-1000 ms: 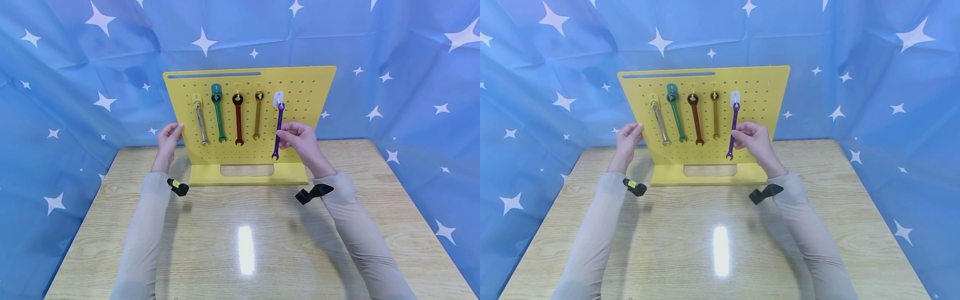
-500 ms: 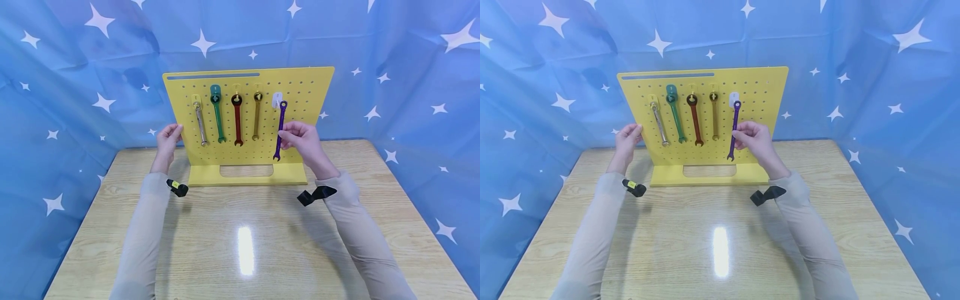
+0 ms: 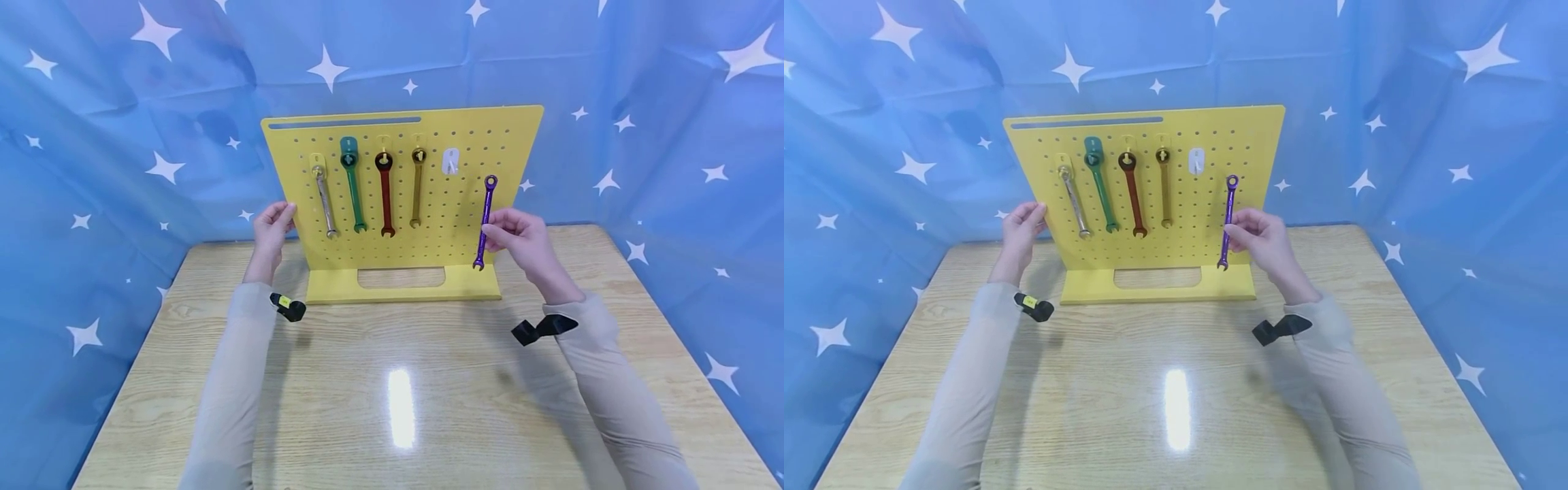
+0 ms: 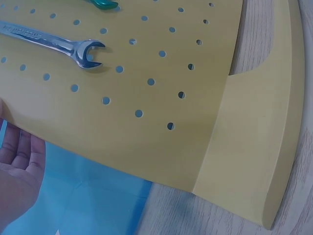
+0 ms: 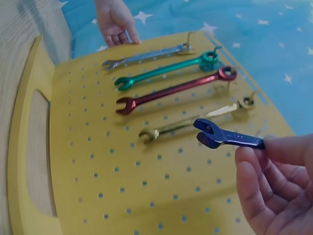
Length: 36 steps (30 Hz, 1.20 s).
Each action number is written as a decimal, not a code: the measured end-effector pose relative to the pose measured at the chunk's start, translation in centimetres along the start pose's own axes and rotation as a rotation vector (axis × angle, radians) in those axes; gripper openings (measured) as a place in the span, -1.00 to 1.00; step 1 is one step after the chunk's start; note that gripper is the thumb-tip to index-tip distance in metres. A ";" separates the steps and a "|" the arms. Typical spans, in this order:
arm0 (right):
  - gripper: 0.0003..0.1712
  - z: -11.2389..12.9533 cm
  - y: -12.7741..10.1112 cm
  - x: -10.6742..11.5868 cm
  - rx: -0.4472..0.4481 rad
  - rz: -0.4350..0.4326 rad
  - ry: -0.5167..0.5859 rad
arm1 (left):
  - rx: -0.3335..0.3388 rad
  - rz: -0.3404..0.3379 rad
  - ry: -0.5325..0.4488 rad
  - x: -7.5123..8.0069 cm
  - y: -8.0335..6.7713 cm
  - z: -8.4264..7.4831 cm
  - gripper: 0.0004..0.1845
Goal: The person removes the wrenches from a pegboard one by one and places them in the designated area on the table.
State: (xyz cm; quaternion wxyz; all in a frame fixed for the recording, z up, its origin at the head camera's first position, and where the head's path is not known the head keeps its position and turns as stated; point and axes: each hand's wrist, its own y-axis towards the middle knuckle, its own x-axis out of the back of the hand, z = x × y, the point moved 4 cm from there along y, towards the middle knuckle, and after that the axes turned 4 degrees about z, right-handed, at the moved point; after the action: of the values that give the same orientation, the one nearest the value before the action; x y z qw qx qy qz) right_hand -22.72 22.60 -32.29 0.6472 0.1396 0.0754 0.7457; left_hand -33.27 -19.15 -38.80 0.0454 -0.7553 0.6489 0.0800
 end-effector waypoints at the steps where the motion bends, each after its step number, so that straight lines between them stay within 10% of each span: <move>1: -0.93 -0.1 -0.2 0.3 -0.005 -0.002 -0.002 | 0.002 -0.004 -0.001 0.0 0.0 0.0 -0.89; 36: -0.79 -6.3 -6.7 8.1 -0.277 0.007 -0.324 | -0.006 -0.005 -0.006 0.0 0.1 0.0 -0.89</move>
State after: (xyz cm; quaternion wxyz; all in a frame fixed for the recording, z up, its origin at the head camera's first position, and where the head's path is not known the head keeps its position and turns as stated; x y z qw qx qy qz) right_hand -19.36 32.06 -39.35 0.6614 0.1678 -0.1334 0.7188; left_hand -33.35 -19.13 -38.79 0.0454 -0.7569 0.6464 0.0841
